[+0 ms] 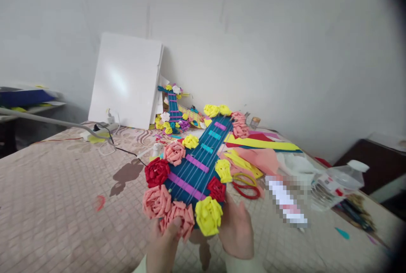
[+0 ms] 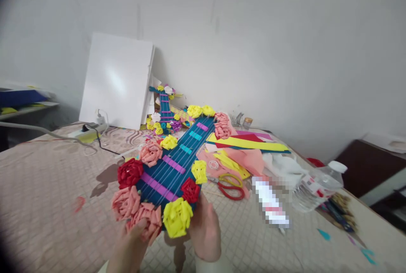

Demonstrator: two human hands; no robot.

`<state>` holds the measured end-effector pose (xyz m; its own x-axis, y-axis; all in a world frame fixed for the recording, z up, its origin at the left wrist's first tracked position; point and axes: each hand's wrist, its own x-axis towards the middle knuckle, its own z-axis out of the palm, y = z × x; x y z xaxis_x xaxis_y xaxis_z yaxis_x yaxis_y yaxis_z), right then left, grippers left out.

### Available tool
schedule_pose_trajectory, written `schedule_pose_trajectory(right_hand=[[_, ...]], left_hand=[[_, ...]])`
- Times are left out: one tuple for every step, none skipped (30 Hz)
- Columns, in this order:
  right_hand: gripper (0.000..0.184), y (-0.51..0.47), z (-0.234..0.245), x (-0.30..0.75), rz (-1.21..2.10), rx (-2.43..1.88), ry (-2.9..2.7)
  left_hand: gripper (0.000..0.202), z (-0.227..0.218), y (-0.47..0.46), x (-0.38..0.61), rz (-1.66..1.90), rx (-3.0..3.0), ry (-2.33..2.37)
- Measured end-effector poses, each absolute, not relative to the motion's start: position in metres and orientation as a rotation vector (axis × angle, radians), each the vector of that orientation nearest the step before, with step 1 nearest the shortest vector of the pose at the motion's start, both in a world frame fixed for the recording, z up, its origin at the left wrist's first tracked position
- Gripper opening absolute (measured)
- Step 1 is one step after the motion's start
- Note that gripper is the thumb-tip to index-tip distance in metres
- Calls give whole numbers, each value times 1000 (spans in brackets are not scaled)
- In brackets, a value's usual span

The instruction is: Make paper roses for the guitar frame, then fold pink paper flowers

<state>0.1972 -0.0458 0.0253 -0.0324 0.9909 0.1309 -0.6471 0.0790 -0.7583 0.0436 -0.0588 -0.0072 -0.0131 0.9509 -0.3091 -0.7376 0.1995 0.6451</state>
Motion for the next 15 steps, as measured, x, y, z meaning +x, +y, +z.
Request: schedule_pose_trajectory(right_hand=[[44,-47,24,196,1405,-587,-770],[45,-47,23,194,1379,-618,-766],[48,-47,22,193,1360,-650,-763],[50,-47,22,192,1348,-678,-759],[51,-46,21,192,1336,-697,-755],[52,-46,21,193,1319,-711,-750],[52,-45,20,195,1301,-721,-748],[52,-44,20,197,1283,-728,-744],[51,-44,20,199,1268,-731,-740],[50,-43,21,201,1259,-731,-734],[49,-43,22,204,1255,-727,-726],[47,-43,24,206,1258,-721,-717],[45,-43,26,208,1262,-717,-708],[43,-44,29,210,1267,-716,-698],[42,-44,32,213,1273,-713,-690]], left_hand=[[49,-8,-57,52,1428,359,781],[51,-10,-56,58,1463,373,768],[55,-13,-56,63,1480,384,765],[58,-15,-56,66,1462,386,777],[62,-18,-56,67,1443,384,808],[64,-20,-56,66,1421,386,839],[64,-22,-57,65,1396,396,859],[62,-23,-57,63,1375,415,857],[58,-23,-57,60,1357,446,829],[52,-22,-58,58,1344,484,782],[46,-21,-59,57,1337,525,724],[41,-20,-60,55,1338,561,668],[38,-20,-61,54,1345,592,618],[37,-20,-61,52,1354,616,576],[38,-22,-62,49,1356,631,544]])
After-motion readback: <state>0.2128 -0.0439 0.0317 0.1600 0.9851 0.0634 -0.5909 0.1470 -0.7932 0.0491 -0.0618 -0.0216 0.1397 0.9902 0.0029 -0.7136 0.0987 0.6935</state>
